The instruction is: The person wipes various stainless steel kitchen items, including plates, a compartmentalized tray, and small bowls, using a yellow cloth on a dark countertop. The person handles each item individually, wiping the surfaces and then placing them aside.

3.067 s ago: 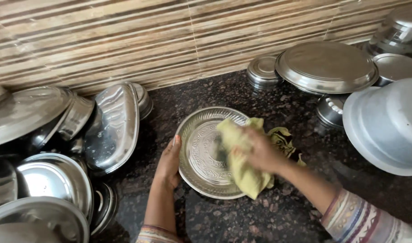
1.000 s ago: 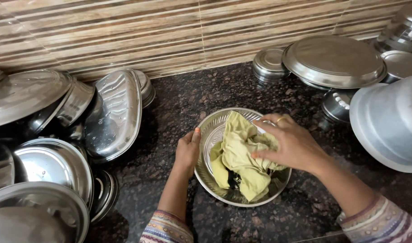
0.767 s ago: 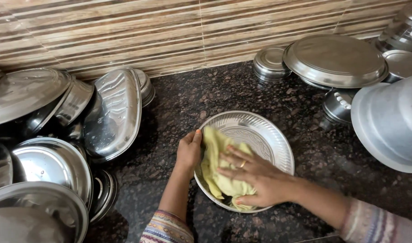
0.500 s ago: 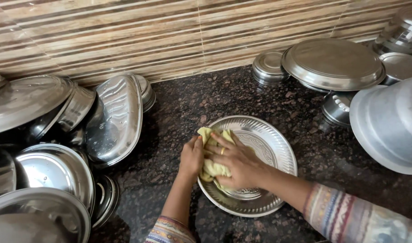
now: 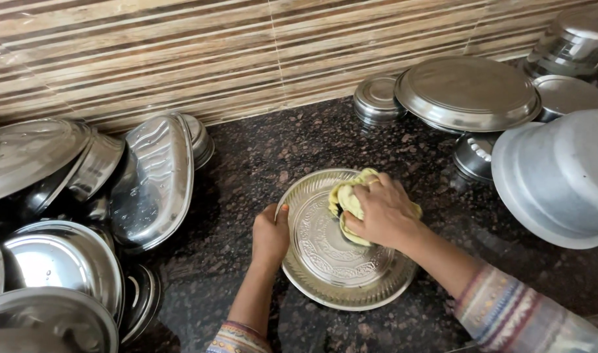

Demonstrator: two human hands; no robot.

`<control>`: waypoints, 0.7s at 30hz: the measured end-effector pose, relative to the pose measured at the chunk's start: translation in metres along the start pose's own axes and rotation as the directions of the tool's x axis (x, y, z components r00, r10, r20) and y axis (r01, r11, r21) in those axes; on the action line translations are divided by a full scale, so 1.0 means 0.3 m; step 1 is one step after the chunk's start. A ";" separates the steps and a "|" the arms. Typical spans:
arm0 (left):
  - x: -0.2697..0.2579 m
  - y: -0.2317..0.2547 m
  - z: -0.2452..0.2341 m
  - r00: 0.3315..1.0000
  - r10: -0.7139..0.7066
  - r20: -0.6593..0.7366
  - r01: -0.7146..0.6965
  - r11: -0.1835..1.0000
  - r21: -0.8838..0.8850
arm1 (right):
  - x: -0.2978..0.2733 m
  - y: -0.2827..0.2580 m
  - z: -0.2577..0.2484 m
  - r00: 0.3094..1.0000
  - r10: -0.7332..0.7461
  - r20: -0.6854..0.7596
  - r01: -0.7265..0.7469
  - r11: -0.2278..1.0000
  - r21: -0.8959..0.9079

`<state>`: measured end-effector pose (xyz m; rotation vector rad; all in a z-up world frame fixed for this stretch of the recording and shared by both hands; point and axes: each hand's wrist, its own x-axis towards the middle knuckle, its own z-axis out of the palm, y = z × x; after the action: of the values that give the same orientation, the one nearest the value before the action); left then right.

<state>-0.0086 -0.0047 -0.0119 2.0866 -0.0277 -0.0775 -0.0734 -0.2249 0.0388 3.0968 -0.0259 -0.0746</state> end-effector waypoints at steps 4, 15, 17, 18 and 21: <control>-0.006 0.028 -0.003 0.999 -0.037 -0.002 0.037 0.999 -0.009 | -0.104 0.022 -0.013 0.994 0.032 0.100 -0.036 0.998 0.042; -0.005 0.011 0.004 0.999 0.022 -0.034 -0.024 0.997 -0.074 | -0.275 -0.130 -0.045 0.918 -0.247 0.310 0.148 0.939 0.311; -0.008 0.013 0.005 0.999 0.030 -0.031 -0.032 0.997 -0.077 | -0.261 -0.159 0.060 0.938 -0.314 0.146 0.255 0.911 0.325; -0.010 0.014 0.005 0.999 0.032 -0.031 -0.034 0.996 -0.080 | -0.253 -0.173 0.113 0.926 -0.378 -0.020 0.364 0.875 0.319; -0.008 0.005 0.011 0.999 0.020 -0.033 -0.022 0.997 -0.077 | -0.208 -0.232 0.023 0.921 -0.388 -0.027 0.339 0.766 0.547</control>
<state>-0.0112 -0.0080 -0.0122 2.0096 -0.0262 -0.0315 -0.1350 -0.1547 0.0319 3.6086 0.6796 -0.2607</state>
